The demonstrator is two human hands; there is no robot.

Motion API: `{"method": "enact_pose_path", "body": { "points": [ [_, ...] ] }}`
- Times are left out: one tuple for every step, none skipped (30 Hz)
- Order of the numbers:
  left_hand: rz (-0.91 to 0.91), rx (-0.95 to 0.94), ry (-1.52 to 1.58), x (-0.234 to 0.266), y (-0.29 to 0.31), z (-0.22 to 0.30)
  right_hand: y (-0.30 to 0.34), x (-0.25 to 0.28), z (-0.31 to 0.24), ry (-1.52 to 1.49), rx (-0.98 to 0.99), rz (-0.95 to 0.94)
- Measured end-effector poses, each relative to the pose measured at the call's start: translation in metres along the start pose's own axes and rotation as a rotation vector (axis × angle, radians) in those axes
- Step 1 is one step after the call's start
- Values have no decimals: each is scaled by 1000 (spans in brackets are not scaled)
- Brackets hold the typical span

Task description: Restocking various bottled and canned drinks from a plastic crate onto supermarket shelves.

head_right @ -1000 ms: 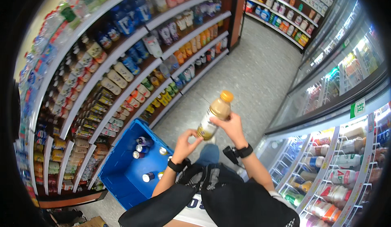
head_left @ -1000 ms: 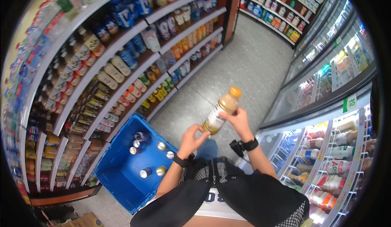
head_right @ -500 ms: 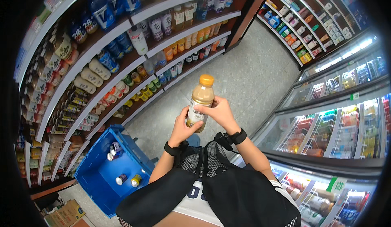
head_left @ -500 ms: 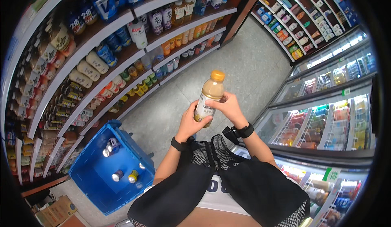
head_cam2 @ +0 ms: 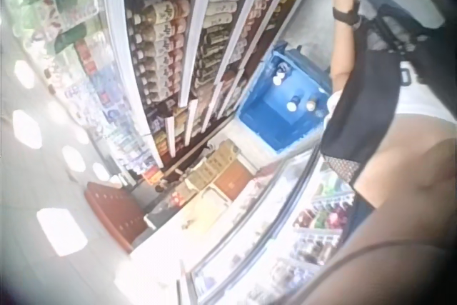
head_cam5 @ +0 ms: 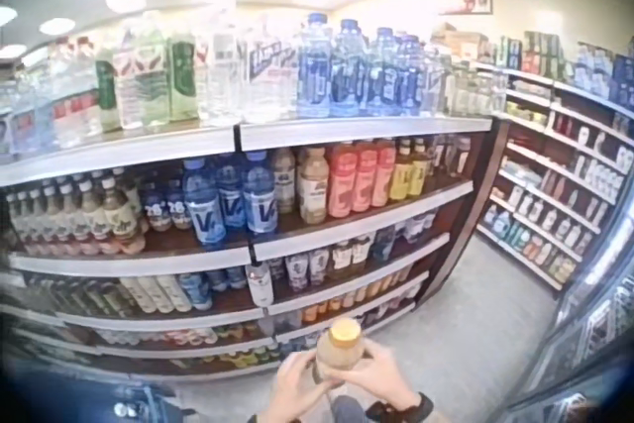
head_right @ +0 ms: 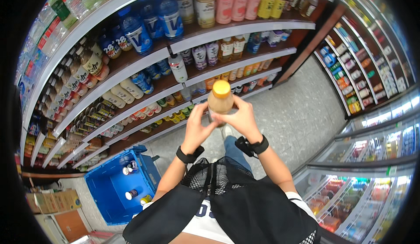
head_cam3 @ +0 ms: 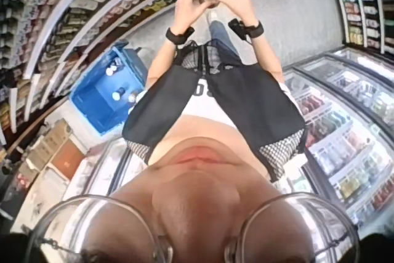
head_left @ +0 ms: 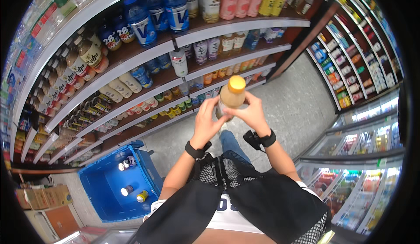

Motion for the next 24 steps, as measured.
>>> {"method": "enact_pose_path", "body": {
  "points": [
    [50,-2,2,7,-14,-2,-19,-3,-8,-10,63,-9],
    [101,-22,-12,15,-28,-4,-39,-5,-16,-17,98,-16],
    [152,-43,-28,24,-42,-4,-58,-8,-24,-38,108,-46],
    [207,-67,-51,31,-56,-4,-76,-10,-30,-131,106,-50],
    [249,-98,-103,35,-68,-4,-94,-12,-31,-225,99,-54],
    [281,-117,-137,39,-80,-7,-114,-12,-24,-234,145,-23],
    [315,-144,-176,44,-98,-8,-139,-10,-33,-229,198,-6],
    [332,-161,-202,48,-116,-8,-165,-10,-33,-220,263,26],
    [349,-157,-221,47,-130,-13,-188,-10,-34,-213,327,60],
    [369,-187,-253,47,-145,-15,-209,-8,-44,-119,393,90],
    [389,-217,-285,47,-160,-16,-230,-11,-44,-135,408,74],
    [398,-219,-311,47,-173,-18,-247,-11,-48,-24,501,126],
    [404,-209,-327,48,-176,-19,-252,-13,-51,88,578,179],
    [415,-204,-386,49,-178,-17,-257,-19,-53,30,612,143],
    [425,-199,-442,49,-179,-16,-260,-24,-53,20,612,131],
    [405,-188,-413,47,-181,-20,-263,-30,-51,-63,545,69],
    [417,-175,-421,44,-183,-22,-266,-36,-47,-141,474,7],
    [457,-215,-436,42,-185,-21,-267,-38,-51,-83,543,41],
    [498,-255,-449,41,-187,-20,-269,-41,-54,-87,544,25],
    [459,-242,-492,38,-189,-23,-269,-42,-61,-123,554,20],
    [465,-229,-497,35,-188,-27,-269,-43,-64,-158,562,15],
    [478,-223,-506,32,-188,-29,-269,-44,-67,-105,596,44],
    [489,-218,-515,29,-187,-31,-269,-44,-68,-108,593,34],
    [494,-206,-559,27,-187,-33,-269,-44,-71,-14,592,16]
  ]
}}
Point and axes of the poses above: each hand's wrist, its own y-axis away from the middle knuckle, its own x-axis out of the back of the hand, z = x × y, the point moved 6 cm from there along -y, towards the middle knuckle, and after that the axes turned 1 degree about y, right-handed, at the moved point
